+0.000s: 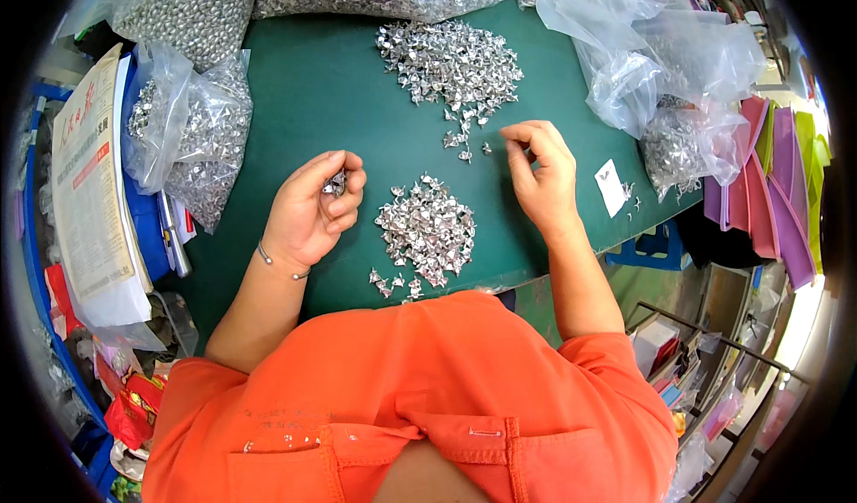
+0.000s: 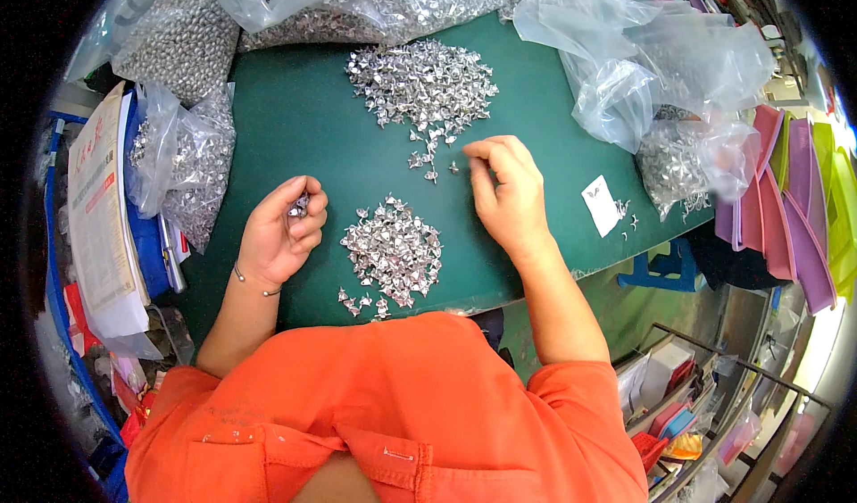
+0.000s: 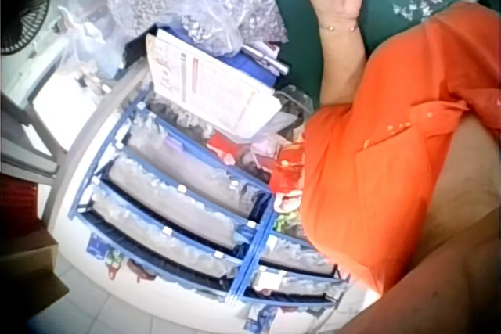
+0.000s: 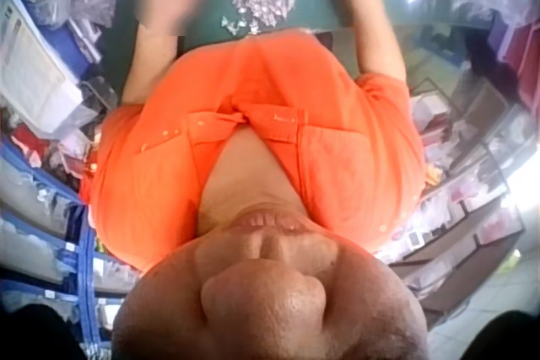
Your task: The person sits at a green table and repeatedly picks up small silver metal pieces from a central pile. They separate the pieces into two smaller piles on the table using both hands. The person continues this sorting process throughout the clip.
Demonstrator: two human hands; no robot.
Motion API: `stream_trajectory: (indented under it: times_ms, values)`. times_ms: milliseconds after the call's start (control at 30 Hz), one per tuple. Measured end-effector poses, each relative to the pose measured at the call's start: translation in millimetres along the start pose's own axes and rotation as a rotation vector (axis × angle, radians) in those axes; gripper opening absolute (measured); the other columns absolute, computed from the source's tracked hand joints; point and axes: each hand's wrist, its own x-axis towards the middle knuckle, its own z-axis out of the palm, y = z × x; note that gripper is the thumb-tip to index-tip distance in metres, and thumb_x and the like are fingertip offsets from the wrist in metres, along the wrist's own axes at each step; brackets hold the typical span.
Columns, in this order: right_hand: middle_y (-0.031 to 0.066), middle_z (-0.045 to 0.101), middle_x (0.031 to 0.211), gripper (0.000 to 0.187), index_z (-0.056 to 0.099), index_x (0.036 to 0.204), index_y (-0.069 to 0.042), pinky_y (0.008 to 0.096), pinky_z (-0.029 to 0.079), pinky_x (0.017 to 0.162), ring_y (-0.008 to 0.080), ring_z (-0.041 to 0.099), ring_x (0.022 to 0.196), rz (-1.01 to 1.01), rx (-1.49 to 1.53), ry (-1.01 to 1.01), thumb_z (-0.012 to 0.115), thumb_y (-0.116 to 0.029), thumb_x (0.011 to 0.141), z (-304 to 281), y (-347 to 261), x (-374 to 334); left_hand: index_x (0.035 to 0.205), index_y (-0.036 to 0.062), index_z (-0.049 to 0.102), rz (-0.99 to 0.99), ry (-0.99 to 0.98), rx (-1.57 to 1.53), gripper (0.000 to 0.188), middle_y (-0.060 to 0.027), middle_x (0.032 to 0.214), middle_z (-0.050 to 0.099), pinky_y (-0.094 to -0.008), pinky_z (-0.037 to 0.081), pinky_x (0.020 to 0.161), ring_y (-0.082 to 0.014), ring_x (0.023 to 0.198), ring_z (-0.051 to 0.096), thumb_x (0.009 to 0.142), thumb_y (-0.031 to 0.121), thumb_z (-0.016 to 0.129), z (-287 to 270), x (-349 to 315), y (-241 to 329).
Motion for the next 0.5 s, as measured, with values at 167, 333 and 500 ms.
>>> stream_trajectory:
  times_ms: [167,333,500]
  values:
    - [0.0093,0.055,0.075,0.011,0.06,0.079,-0.004,0.0357,0.048,0.065,0.0273,0.057,0.073,-0.12,-0.145,-0.154,0.067,-0.01,0.072,22,-19,-7,0.094,0.0031,0.053,-0.008,0.0,-0.007,0.021,-0.0036,0.077,0.05,-0.0172,0.029,0.038,-0.0052,0.052,0.038,0.094,0.02,0.041,-1,1,0]
    - [0.0068,0.057,0.077,0.012,0.06,0.084,-0.003,0.0321,0.049,0.064,0.0237,0.058,0.07,-0.065,-0.192,-0.189,0.065,-0.006,0.074,15,-8,-11,0.094,0.0031,0.053,-0.008,0.007,-0.01,0.021,-0.0036,0.077,0.05,-0.017,0.029,0.038,-0.0051,0.051,0.037,0.094,0.02,0.041,-1,0,0]
    - [0.0039,0.059,0.089,0.024,0.056,0.099,0.0,0.0213,0.048,0.068,0.009,0.057,0.08,0.412,0.529,-0.143,0.061,0.006,0.076,6,-6,-16,0.094,0.0032,0.053,-0.014,0.015,-0.011,0.021,-0.0036,0.077,0.05,-0.017,0.029,0.038,-0.005,0.051,0.037,0.094,0.02,0.041,1,0,0]
